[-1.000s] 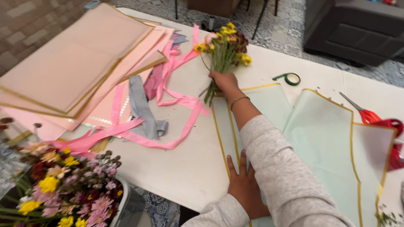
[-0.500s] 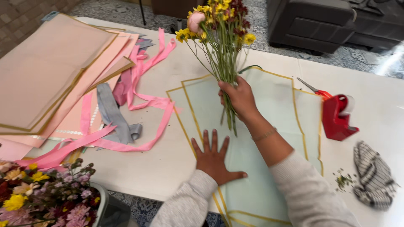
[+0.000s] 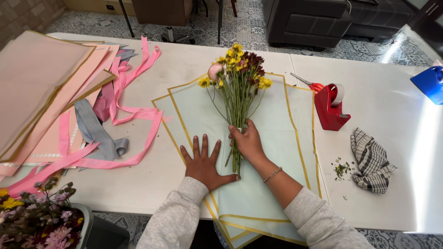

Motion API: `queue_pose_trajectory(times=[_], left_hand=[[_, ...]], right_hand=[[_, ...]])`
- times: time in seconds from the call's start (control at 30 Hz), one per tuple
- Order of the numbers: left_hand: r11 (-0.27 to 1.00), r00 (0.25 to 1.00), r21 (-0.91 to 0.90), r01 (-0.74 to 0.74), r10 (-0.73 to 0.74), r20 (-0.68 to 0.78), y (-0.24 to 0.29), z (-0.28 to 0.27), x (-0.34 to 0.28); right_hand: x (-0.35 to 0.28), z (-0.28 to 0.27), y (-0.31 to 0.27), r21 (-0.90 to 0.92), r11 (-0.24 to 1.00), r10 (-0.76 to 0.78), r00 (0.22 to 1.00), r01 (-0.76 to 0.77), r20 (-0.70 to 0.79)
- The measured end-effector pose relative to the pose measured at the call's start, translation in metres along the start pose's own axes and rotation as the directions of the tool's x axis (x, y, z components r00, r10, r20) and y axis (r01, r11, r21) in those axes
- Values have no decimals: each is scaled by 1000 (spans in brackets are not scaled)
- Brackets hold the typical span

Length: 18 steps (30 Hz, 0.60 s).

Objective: The person lays out translucent wrapping paper with gold borders on a white table, smooths it, and tapes the sheets together. They then place a small bouquet of yellow and maroon flowers onto the paper and begin folding the paper around the stems.

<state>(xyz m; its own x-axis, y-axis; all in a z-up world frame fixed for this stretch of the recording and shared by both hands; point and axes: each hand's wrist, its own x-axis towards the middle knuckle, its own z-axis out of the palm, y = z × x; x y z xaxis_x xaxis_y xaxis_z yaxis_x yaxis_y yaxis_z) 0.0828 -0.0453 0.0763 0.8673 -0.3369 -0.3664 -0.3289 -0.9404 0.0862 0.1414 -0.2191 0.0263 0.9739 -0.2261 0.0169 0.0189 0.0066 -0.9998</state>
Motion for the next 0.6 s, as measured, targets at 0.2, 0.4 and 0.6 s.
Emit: queue_pose_trajectory(times=[0.2,0.4,0.6], left_hand=[[1000,1000,13,5,-5,0,0,2,2],[1000,1000,-12,-6,7,16,1,-4,-4],[1000,1000,-8,-5,5,8,0,-3,-2]], right_hand=[[1,1,8,-61,997,59,998,-57,33],[-6,3,-17,-301,934,199,980,-192,-8],[-2,-7,-37,-730,680,125,992,-69,22]])
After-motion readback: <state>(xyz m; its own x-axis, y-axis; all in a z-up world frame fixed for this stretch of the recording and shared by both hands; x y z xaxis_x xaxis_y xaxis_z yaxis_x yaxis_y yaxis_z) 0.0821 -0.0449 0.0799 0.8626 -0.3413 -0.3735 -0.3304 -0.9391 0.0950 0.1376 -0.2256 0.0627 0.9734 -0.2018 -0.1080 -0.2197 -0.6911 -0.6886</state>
